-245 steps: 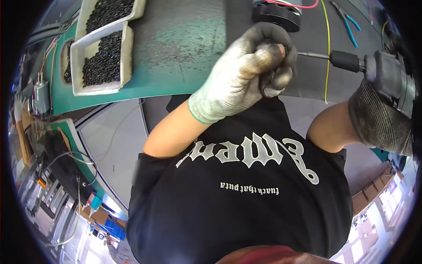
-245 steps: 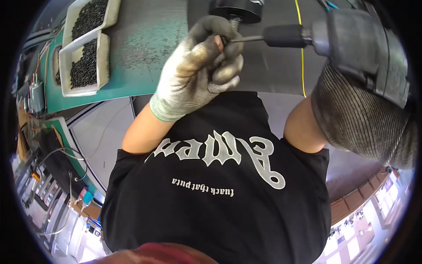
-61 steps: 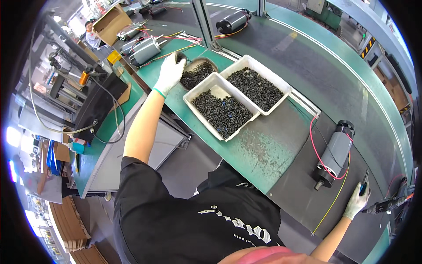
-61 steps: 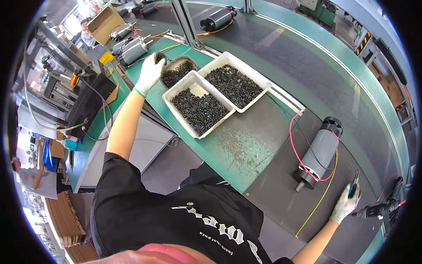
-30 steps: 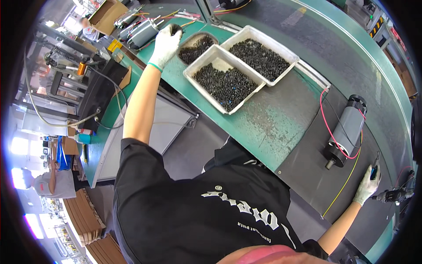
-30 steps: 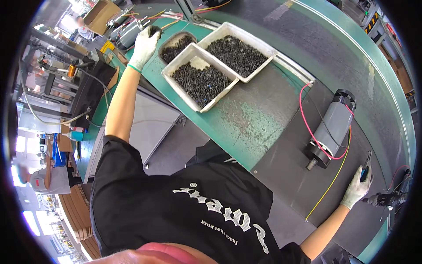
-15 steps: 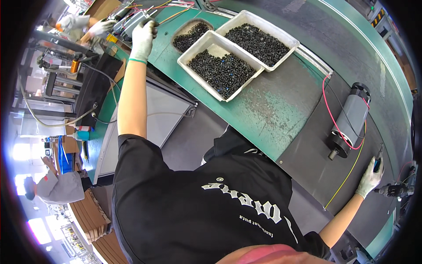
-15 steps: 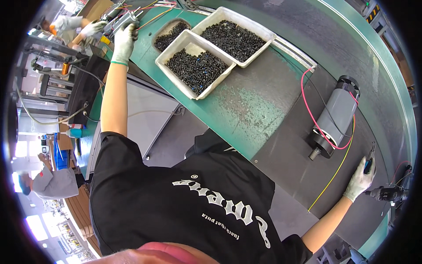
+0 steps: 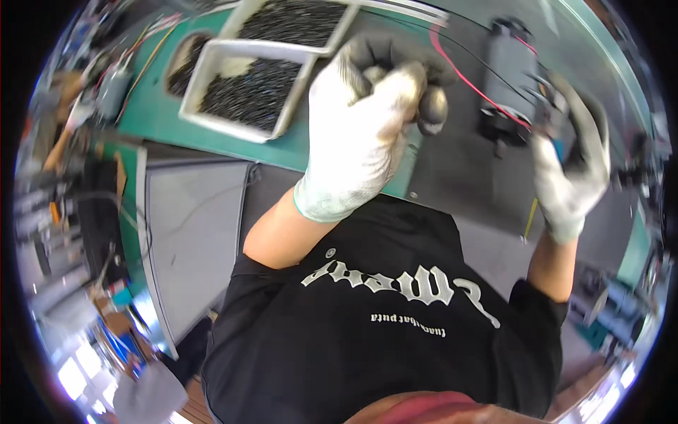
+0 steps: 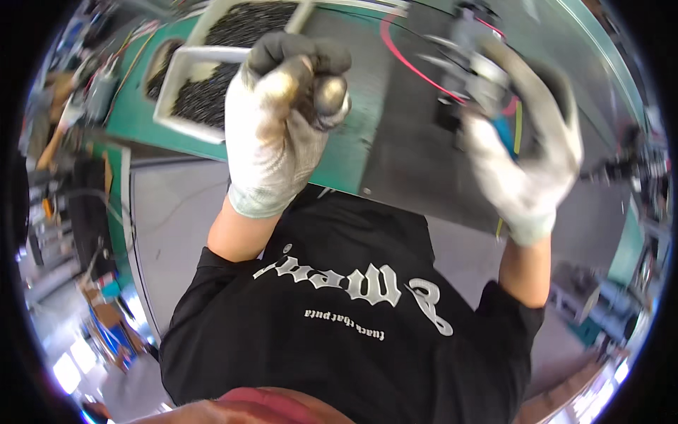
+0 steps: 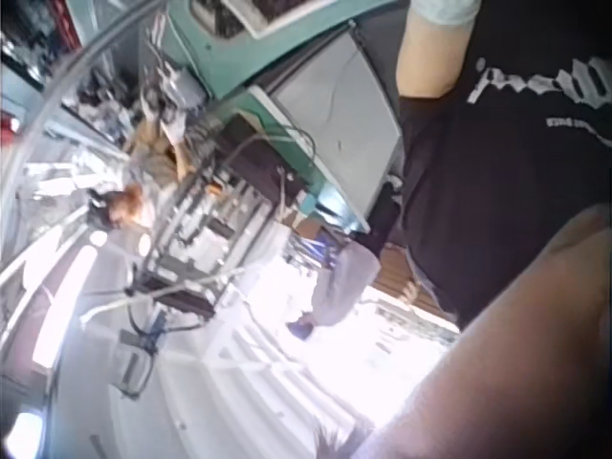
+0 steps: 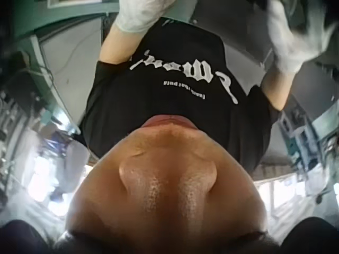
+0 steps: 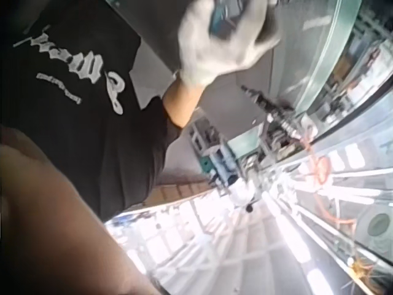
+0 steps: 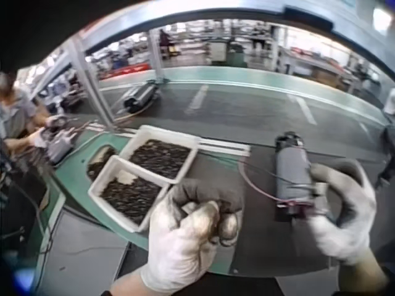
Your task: Attach cooling fans to electric motors and secure them with screws using a power screwdriver and pliers.
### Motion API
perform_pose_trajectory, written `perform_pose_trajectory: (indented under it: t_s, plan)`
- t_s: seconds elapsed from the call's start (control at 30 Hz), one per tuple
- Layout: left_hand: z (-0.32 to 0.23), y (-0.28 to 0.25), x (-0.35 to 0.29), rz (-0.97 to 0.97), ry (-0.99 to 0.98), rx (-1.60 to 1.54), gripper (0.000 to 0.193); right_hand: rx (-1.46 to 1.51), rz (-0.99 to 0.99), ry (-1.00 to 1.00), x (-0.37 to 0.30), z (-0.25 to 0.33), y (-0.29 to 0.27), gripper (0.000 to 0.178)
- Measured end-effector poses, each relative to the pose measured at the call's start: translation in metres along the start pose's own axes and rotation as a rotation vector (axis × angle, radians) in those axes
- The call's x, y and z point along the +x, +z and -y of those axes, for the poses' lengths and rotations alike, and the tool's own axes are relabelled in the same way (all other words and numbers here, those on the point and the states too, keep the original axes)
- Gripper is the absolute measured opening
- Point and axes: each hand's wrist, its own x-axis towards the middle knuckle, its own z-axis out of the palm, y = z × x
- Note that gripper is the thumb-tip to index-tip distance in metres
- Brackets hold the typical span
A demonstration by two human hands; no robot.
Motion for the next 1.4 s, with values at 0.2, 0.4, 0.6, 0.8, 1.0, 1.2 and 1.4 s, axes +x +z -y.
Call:
perform_pose_trajectory:
  t_s: [0.2,0.4,0.6,0.8,1.0,1.2,1.4]
  plan:
    - [0.013,0.031,0.012,0.086,0.001,-0.027,0.012,-0.249,-0.056,-0.126,0.006,0.009,-0.012,0.043]
    - [0.016,0.031,0.009,0.083,-0.005,0.05,0.012,-0.301,-0.04,-0.158,0.003,0.013,-0.017,0.046]
    - [0.02,0.03,0.007,0.065,0.049,0.196,0.014,-0.281,-0.02,-0.145,0.001,0.009,-0.017,0.046]
    - [0.026,0.035,0.01,0.084,0.08,0.262,0.015,-0.367,0.012,-0.129,0.001,0.006,-0.021,0.047]
    - [0.035,0.041,0.016,0.063,0.071,0.329,0.015,-0.308,0.08,-0.062,0.002,-0.007,-0.023,0.048]
    - [0.044,0.044,0.023,0.073,0.056,0.253,0.014,-0.394,0.059,-0.147,-0.004,-0.015,-0.027,0.05]
    - [0.05,0.048,0.022,0.046,0.062,0.217,0.015,-0.335,0.04,-0.096,-0.006,-0.017,-0.03,0.05]
